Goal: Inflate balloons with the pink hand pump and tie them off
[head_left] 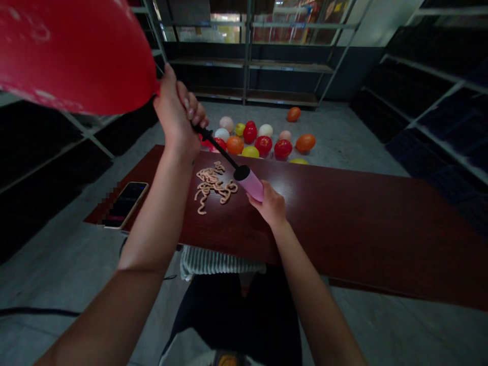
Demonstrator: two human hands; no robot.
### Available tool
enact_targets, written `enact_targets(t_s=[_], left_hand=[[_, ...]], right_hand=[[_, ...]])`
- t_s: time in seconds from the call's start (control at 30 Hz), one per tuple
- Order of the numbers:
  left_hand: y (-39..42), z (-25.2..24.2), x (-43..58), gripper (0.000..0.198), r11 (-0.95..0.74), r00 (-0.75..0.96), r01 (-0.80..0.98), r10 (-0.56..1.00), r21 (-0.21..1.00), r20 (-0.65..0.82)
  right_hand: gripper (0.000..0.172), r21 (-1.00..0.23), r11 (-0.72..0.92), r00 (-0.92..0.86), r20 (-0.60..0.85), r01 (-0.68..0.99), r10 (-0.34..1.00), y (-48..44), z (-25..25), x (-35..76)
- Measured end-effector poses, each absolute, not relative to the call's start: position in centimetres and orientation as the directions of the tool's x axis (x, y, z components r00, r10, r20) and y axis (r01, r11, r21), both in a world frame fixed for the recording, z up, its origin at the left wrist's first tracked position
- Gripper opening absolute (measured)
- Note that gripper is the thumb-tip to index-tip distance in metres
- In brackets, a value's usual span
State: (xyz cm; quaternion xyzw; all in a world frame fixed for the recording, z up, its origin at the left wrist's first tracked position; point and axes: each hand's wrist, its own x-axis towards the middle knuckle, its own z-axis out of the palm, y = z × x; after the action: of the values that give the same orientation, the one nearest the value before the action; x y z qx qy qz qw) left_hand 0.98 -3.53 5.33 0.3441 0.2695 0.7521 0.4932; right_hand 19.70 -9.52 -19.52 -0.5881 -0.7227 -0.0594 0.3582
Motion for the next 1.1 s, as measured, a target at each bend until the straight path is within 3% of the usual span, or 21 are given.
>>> enact_targets(t_s=[0.17, 0.43, 0.53, 0.9, 1.1], left_hand=[[-1.7, 3.3, 7.4, 0.064, -0.330, -0.145, -0.484, 0.943, 0.810, 0.298], [-0.6, -3.3, 11.9, 0.063, -0.215, -0.129, -0.549, 0.977, 0.808, 0.172], [-0.8, -3.6, 10.4, 0.063, -0.234, -0.118, -0.546, 0.972, 0.804, 0.203], [-3.6, -3.7, 1.9, 0.055, -0.225, -0.262, -0.685, 0.964, 0.693, 0.053], [-4.2, -1.7, -2.8, 0.057, -0.210, -0.252, -0.750, 0.967, 0.627, 0.022]], right_hand=[[0.052, -0.405, 0.207, 0.072, 0.576, 0.891, 0.814, -9.4, -19.7, 19.7], [0.051, -0.462, 0.101, 0.183, 0.529, 0.881, 0.829, -9.1, -19.6, 19.9], [0.052, -0.429, 0.134, 0.135, 0.540, 0.894, 0.831, -9.1, -19.4, 20.0], [0.053, -0.229, 0.276, -0.103, 0.566, 0.933, 0.818, -9.8, -18.5, 19.7], [0.053, -0.156, 0.297, -0.160, 0.569, 0.942, 0.807, -10.2, -18.6, 19.7]])
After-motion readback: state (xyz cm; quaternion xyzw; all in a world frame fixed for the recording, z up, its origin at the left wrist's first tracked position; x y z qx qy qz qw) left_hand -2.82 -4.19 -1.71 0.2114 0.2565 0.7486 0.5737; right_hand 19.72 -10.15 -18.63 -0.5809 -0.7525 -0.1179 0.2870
